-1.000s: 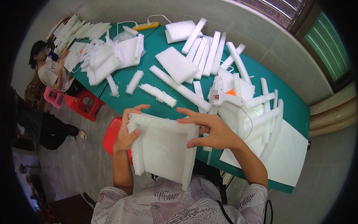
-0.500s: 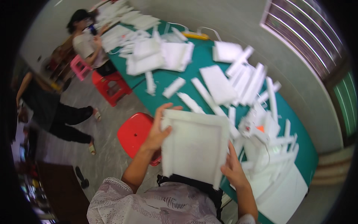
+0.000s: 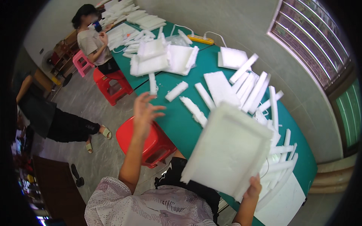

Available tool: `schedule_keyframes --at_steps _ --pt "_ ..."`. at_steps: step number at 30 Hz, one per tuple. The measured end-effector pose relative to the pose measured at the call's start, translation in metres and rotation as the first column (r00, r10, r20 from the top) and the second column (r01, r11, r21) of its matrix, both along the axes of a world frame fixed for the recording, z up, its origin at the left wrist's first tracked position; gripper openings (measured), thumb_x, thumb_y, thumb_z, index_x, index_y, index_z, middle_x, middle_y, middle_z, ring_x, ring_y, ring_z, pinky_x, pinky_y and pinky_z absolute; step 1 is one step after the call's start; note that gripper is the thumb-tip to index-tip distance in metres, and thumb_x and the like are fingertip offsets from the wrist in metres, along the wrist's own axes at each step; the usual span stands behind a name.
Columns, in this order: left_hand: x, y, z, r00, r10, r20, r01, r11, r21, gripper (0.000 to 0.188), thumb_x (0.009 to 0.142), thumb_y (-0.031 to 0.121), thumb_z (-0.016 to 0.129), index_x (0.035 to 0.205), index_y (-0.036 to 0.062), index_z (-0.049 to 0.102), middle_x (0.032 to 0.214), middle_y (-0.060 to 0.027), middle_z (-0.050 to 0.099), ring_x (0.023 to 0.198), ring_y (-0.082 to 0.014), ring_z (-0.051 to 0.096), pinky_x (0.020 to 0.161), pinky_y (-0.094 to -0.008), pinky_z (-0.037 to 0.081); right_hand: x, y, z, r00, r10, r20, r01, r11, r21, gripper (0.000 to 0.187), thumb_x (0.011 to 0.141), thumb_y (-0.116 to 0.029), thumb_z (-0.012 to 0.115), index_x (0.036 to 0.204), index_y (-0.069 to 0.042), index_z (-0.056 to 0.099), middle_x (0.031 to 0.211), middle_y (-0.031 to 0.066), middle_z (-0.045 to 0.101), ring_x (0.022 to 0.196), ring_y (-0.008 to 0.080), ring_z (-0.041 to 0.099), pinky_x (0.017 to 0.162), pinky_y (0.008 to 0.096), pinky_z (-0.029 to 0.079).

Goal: Using a hot glue gun to apply glue to foam pieces and assemble them into a rectangular frame or box structure.

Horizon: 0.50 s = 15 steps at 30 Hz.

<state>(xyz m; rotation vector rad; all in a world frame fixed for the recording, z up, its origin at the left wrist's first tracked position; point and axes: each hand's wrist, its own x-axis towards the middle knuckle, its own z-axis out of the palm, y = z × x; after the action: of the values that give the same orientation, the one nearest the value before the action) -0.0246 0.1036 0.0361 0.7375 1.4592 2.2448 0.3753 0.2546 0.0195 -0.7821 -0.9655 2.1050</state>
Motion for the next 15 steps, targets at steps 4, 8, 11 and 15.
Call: schedule_keyframes --at_steps 4,8,11,15 --pt "-0.06 -0.02 -0.027 0.957 0.27 -0.107 -0.28 0.956 -0.087 0.027 0.091 0.013 0.054 0.116 0.0029 0.048 0.108 -0.0089 0.054 0.081 -0.017 0.061 0.069 -0.028 0.049 0.061 0.016 0.006 0.898 -0.431 0.09 0.422 0.9 0.108 0.067 0.082 -0.037 0.053 0.133 0.005 0.039 0.127 0.0215 0.051 0.114 0.0375 0.052 0.099 0.0458 0.041" --pt "-0.072 -0.007 -0.033 0.955 0.177 -0.238 -0.231 0.947 -0.223 0.024 0.088 0.009 0.058 0.111 0.0026 0.053 0.099 -0.0049 0.058 0.078 -0.012 0.059 0.066 -0.0254 0.047 0.094 0.024 0.04 0.671 -0.731 -0.127 0.739 0.673 0.033 0.061 0.092 -0.037 0.042 0.136 0.004 0.036 0.135 0.021 0.044 0.119 0.035 0.048 0.1 0.0477 0.04" --pt "-0.074 0.022 -0.046 0.879 -0.015 -0.477 -0.208 0.888 -0.411 0.031 0.084 0.012 0.063 0.113 0.0029 0.055 0.099 -0.0063 0.059 0.078 -0.0118 0.057 0.061 -0.026 0.047 0.103 0.021 0.062 0.548 -0.824 -0.145 0.834 0.552 0.015 0.059 0.094 -0.037 0.041 0.136 0.003 0.037 0.136 0.0185 0.044 0.121 0.0336 0.046 0.101 0.0459 0.038" --pt "-0.071 0.054 -0.044 0.679 -0.209 -0.704 -0.278 0.814 -0.509 0.047 0.078 0.018 0.069 0.12 0.0055 0.052 0.107 -0.0155 0.057 0.093 -0.0294 0.055 0.077 -0.0361 0.047 0.166 0.045 0.044 0.482 -0.855 -0.191 0.867 0.434 0.244 0.058 0.095 -0.037 0.041 0.136 0.003 0.037 0.138 0.0164 0.043 0.123 0.0317 0.045 0.103 0.0438 0.036"
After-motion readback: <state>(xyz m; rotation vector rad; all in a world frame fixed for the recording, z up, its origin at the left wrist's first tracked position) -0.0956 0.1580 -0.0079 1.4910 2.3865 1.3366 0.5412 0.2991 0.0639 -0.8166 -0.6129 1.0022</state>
